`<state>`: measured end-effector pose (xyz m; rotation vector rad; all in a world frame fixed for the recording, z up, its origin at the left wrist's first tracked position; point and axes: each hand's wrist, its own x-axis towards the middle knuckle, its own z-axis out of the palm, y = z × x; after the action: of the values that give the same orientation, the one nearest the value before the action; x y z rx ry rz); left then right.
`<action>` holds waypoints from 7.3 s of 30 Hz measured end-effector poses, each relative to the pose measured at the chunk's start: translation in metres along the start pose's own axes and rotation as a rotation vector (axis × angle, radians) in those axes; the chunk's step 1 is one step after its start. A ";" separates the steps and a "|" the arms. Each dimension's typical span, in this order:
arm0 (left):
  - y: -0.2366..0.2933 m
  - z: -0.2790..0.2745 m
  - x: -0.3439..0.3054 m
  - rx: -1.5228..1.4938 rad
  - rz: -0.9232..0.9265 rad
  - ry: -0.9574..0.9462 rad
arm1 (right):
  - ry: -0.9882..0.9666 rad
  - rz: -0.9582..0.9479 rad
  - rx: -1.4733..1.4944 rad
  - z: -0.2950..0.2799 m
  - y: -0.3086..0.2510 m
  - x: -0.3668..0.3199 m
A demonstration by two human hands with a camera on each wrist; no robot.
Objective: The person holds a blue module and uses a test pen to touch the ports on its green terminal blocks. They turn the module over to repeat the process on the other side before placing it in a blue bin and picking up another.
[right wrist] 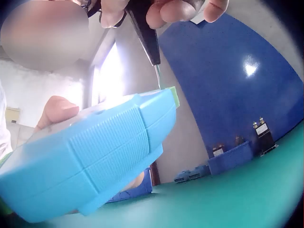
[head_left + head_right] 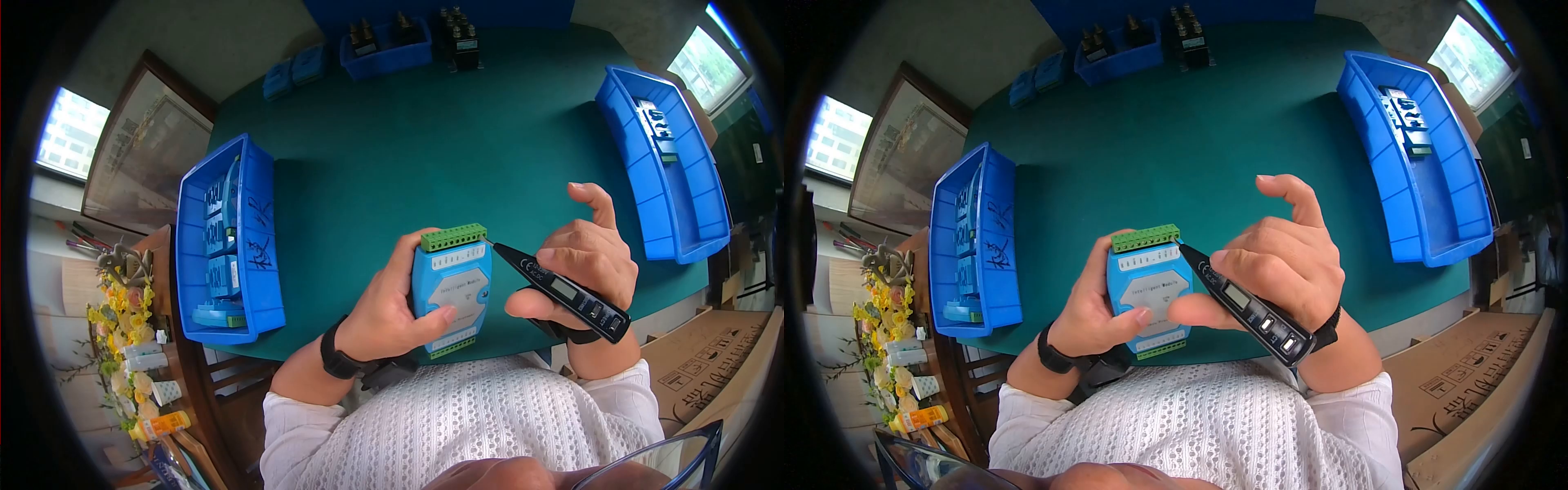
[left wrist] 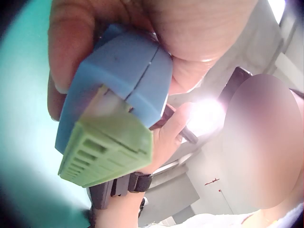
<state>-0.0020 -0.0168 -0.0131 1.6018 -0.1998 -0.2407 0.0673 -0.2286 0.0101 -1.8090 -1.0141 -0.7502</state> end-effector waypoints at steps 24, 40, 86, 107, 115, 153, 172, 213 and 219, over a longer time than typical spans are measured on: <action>-0.004 0.000 0.001 0.003 0.005 -0.003 | 0.006 -0.006 0.081 0.001 0.004 -0.002; 0.000 -0.003 0.004 -0.107 -0.050 -0.059 | -0.194 0.128 0.171 -0.009 0.001 0.008; -0.004 0.000 0.002 -0.049 -0.003 -0.043 | -0.021 0.042 0.136 0.000 0.001 0.004; -0.002 0.002 0.002 0.022 -0.002 -0.039 | -0.006 -0.040 0.131 -0.001 0.002 0.003; -0.003 0.000 0.002 0.068 0.013 -0.040 | 0.030 -0.028 0.211 0.001 0.005 0.000; 0.002 -0.001 0.000 -0.044 -0.030 -0.082 | -0.168 -0.065 0.154 -0.008 -0.003 0.008; 0.009 -0.003 -0.003 -0.153 -0.079 -0.088 | -0.021 0.282 0.525 0.003 0.004 -0.009; -0.004 -0.005 0.002 0.243 0.061 0.052 | -0.367 0.025 0.073 -0.006 -0.011 0.005; -0.002 -0.004 0.002 0.256 0.081 0.060 | -0.340 0.031 0.075 -0.007 -0.013 0.008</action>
<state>0.0006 -0.0138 -0.0154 1.8473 -0.2564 -0.1065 0.0591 -0.2290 0.0243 -1.9205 -1.2109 -0.3856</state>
